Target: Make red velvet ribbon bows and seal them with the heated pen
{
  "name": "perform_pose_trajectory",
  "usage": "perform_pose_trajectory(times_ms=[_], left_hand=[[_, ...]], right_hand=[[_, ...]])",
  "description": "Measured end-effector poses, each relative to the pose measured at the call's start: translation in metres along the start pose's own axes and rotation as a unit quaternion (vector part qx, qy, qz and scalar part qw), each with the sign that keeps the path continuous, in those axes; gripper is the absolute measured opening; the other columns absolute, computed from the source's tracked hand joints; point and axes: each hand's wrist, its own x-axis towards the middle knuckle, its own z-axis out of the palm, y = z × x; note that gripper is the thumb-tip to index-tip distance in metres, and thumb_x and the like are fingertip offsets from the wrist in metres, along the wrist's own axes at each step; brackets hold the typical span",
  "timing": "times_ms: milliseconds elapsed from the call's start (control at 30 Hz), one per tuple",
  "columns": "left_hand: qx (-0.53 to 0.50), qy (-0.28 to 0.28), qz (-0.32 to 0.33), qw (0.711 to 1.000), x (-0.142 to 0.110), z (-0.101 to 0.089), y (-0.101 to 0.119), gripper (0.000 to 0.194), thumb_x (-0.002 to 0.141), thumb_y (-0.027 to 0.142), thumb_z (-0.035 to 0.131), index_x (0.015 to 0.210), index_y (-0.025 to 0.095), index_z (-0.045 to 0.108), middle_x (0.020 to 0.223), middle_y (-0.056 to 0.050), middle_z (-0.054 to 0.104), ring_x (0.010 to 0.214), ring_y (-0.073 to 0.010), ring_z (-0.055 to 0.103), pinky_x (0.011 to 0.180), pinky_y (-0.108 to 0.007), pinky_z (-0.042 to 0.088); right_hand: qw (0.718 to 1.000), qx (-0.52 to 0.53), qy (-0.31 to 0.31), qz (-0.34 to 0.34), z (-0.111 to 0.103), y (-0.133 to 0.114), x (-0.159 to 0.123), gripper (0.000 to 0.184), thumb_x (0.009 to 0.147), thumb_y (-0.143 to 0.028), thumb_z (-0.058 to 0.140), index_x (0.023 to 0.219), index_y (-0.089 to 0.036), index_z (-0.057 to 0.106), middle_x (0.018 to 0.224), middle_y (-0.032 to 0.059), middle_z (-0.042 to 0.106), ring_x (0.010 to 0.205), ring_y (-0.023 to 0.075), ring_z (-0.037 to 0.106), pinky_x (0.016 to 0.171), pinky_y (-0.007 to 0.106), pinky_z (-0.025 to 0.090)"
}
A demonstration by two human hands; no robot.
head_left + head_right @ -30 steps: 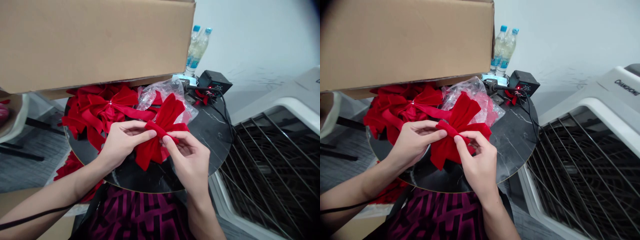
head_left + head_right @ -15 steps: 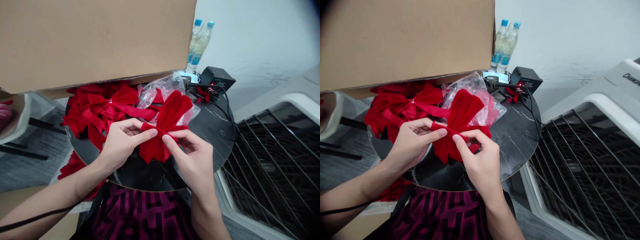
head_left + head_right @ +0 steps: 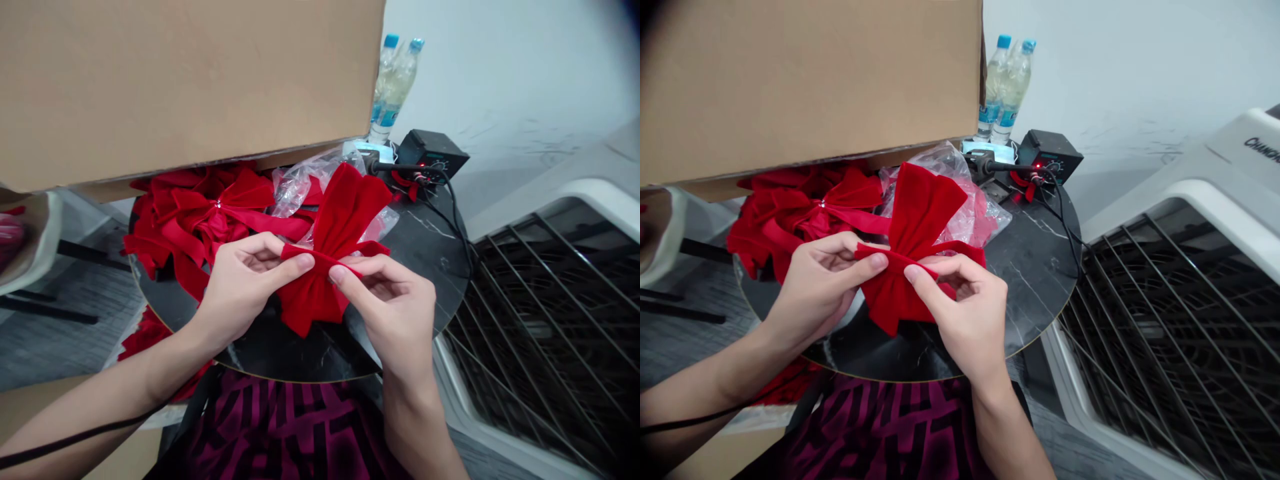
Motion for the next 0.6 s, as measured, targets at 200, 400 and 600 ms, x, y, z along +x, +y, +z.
perform_pose_trajectory(times_ms=[200, 400, 600], left_hand=[[0.014, -0.017, -0.004, 1.000, 0.001, 0.002, 0.006, 0.021, 0.077, 0.019, 0.086, 0.068, 0.019, 0.067, 0.073, 0.003, 0.073, 0.071, -0.0098, 0.068, 0.070, -0.018, 0.056], [0.080, -0.010, 0.029, 0.996, 0.005, 0.001, 0.005, 0.022, 0.073, 0.013, 0.087, 0.092, 0.021, 0.078, 0.088, 0.000, 0.080, 0.082, -0.0141, 0.075, 0.077, -0.019, 0.058], [0.020, -0.029, -0.045, 0.998, 0.010, -0.001, 0.005, 0.019, 0.072, 0.012, 0.087, 0.087, 0.019, 0.079, 0.083, -0.001, 0.079, 0.079, -0.0127, 0.074, 0.076, -0.017, 0.057]], right_hand=[[1.000, 0.003, 0.023, 0.004, 0.000, 0.004, 0.002, 0.010, 0.078, -0.019, 0.085, 0.075, -0.020, 0.076, 0.076, -0.0011, 0.077, 0.070, 0.0137, 0.073, 0.068, 0.024, 0.060], [0.999, -0.009, 0.051, -0.007, 0.003, 0.010, 0.003, 0.013, 0.077, -0.019, 0.084, 0.072, -0.020, 0.073, 0.077, -0.0006, 0.077, 0.071, 0.0145, 0.073, 0.069, 0.026, 0.061], [0.999, -0.003, 0.039, 0.003, 0.001, 0.014, 0.005, 0.014, 0.077, -0.020, 0.085, 0.071, -0.020, 0.072, 0.076, -0.0009, 0.076, 0.069, 0.0132, 0.072, 0.067, 0.024, 0.059]])
